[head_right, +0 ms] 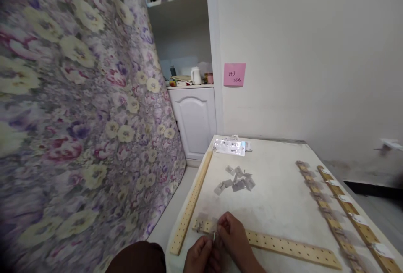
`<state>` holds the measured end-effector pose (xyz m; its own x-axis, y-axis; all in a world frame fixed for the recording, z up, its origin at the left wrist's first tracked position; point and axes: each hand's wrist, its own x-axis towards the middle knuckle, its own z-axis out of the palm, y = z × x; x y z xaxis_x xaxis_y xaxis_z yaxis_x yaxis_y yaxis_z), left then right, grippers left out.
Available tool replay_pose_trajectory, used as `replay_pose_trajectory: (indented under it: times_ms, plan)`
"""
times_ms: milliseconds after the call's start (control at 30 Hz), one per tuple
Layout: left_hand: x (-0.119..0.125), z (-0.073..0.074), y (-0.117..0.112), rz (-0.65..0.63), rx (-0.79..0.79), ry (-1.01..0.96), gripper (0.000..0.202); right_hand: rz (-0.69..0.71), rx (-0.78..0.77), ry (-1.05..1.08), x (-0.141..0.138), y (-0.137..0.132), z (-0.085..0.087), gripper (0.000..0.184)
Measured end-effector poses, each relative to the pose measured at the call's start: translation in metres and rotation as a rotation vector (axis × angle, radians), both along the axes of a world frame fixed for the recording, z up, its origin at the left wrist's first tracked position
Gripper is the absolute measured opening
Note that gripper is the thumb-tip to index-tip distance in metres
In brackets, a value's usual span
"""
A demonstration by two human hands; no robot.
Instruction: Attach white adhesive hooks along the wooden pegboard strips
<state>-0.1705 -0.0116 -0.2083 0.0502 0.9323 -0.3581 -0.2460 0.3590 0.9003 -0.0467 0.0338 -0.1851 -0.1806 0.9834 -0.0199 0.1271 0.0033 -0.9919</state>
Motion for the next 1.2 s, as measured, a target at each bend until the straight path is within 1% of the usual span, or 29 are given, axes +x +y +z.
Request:
replay_pose_trajectory:
  times_ms: [33, 67, 167, 233, 367, 533, 667, 767, 867, 1000, 1200]
  plan:
    - [0.0, 0.001, 0.001, 0.008, -0.005, -0.004, 0.052, -0.012, 0.029, -0.06, 0.0, 0.0, 0.0, 0.001]
    - [0.0, 0.001, 0.001, 0.015, -0.009, -0.008, 0.052, -0.029, 0.067, -0.126, 0.0, 0.001, 0.001, 0.003]
    - [0.002, 0.001, 0.004, 0.05, -0.044, -0.03, 0.051, -0.073, 0.178, -0.32, 0.001, 0.002, 0.003, 0.016]
    - [0.002, 0.002, 0.006, 0.085, -0.078, -0.024, 0.051, -0.087, 0.193, -0.419, 0.0, 0.003, 0.005, 0.021]
    - [0.003, 0.004, 0.007, 0.128, -0.105, -0.032, 0.048, -0.09, 0.182, -0.528, -0.002, 0.006, 0.007, 0.021]
    - [0.006, 0.003, 0.008, 0.145, -0.12, -0.071, 0.046, -0.093, 0.192, -0.546, -0.004, 0.007, 0.008, 0.02]
    - [0.009, 0.005, 0.011, 0.192, -0.161, -0.07, 0.046, -0.099, 0.236, -0.525, -0.003, 0.01, 0.0, 0.022]
    - [0.011, 0.01, 0.012, 0.196, -0.182, -0.108, 0.04, -0.108, 0.273, -0.518, -0.002, 0.012, -0.006, 0.022]
    - [0.013, 0.015, 0.012, 0.227, -0.202, -0.12, 0.033, -0.101, 0.281, -0.511, -0.001, 0.014, -0.01, 0.021]
    - [0.016, 0.02, 0.011, 0.253, -0.225, -0.083, 0.023, -0.09, 0.275, -0.5, -0.001, 0.015, -0.011, 0.021]
    - [0.02, 0.022, 0.01, 0.307, -0.222, -0.077, 0.018, -0.084, 0.303, -0.493, 0.0, 0.015, -0.011, 0.019]
